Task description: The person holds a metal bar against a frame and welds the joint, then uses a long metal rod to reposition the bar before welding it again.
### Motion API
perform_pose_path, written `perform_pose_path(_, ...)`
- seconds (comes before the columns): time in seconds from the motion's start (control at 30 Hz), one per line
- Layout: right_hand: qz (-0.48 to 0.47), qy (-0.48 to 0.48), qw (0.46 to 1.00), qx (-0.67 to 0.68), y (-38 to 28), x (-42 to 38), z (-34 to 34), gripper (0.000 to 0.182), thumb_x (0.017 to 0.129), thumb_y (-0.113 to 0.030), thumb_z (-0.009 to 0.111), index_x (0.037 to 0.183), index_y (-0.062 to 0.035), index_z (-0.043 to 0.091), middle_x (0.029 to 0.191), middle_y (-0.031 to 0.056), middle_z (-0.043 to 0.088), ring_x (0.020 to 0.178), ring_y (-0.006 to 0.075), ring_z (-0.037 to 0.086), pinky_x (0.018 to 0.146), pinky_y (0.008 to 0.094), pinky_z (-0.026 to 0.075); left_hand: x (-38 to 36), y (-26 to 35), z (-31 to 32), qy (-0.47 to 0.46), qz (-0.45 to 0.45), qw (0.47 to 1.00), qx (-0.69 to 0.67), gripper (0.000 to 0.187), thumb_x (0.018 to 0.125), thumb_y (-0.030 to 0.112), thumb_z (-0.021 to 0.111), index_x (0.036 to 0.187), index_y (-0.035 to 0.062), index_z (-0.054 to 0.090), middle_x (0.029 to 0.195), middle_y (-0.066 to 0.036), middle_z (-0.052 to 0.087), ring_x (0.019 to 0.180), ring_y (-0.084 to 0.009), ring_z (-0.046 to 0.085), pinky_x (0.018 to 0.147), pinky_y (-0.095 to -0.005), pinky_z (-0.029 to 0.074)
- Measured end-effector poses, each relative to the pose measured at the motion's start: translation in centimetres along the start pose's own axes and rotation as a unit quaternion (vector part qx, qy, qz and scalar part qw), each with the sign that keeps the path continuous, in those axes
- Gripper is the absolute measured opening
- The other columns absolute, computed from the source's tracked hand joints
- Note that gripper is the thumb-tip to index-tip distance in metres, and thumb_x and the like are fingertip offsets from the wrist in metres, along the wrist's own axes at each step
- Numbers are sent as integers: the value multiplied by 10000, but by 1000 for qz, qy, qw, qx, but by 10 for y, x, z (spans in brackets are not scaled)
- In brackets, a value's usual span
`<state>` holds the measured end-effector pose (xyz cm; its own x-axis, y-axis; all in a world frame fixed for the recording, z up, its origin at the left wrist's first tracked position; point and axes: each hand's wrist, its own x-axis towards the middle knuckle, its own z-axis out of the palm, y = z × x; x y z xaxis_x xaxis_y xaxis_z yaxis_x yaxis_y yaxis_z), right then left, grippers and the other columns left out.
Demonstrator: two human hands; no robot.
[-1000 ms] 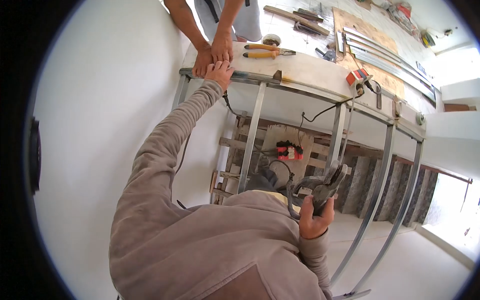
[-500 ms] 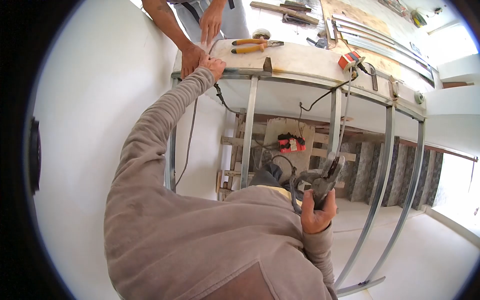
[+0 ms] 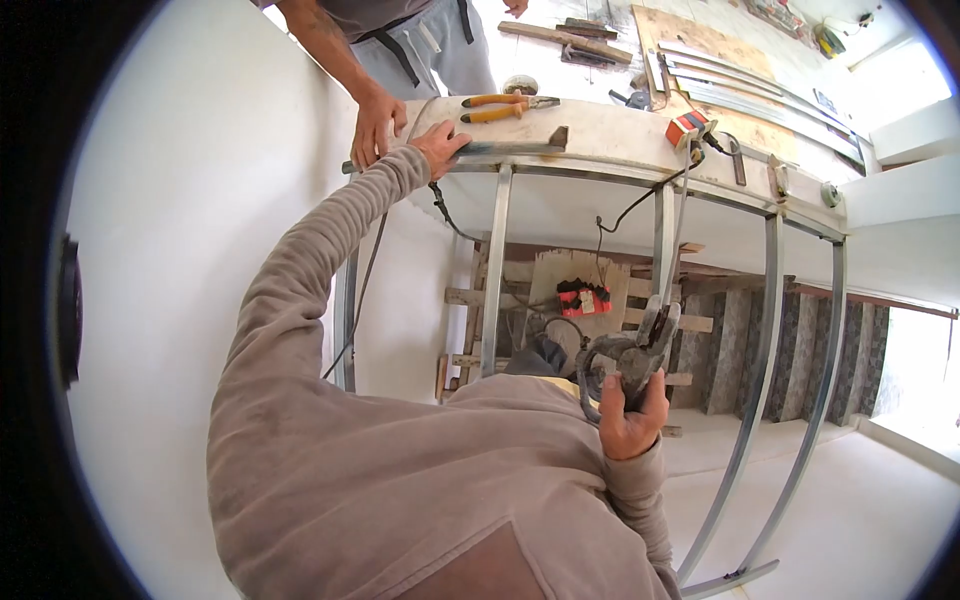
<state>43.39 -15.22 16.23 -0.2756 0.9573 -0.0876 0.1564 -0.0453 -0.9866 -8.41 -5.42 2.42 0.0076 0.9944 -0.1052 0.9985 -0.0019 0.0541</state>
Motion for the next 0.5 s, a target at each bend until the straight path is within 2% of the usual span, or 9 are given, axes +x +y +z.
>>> perform_pose_path(0.1,3,-4,1000,16,-8,3,-1,114,910,-62,649,964,11,579,747,30,628,570,85,540,524,255,434,11,18,8,41,15,995,-95,453,901,164,654,1318,155,475,1166,-170,547,1088,-366,605,884,-442,515)
perform_pose_path(0.2,-24,-19,999,20,-10,7,-4,84,939,-52,601,984,-10,543,754,32,567,534,94,510,476,248,418,17,54,-10,22,-33,986,-162,450,923,207,656,1322,143,458,1113,-179,623,1015,-373,643,868,-447,518)
perform_pose_path(0.3,-24,-35,998,36,-1,5,-10,82,942,-58,599,981,-12,544,769,32,567,530,96,509,471,250,419,15,84,-35,66,-50,966,-246,454,933,252,660,1324,128,465,1021,-185,676,927,-366,677,845,-441,524)
perform_pose_path(0.4,-31,-42,998,38,2,4,-15,78,944,-61,597,978,-14,544,778,32,566,527,98,507,471,251,419,36,86,-18,189,-22,927,-324,492,923,290,682,1331,109,474,987,-169,686,899,-328,681,840,-416,523)
perform_pose_path(0.5,-38,-46,997,53,1,3,-18,77,945,-62,596,974,-14,543,766,32,563,525,101,506,470,252,420,55,101,-25,245,-27,892,-379,510,915,309,699,1327,92,491,909,-137,682,755,-248,671,701,-373,536)
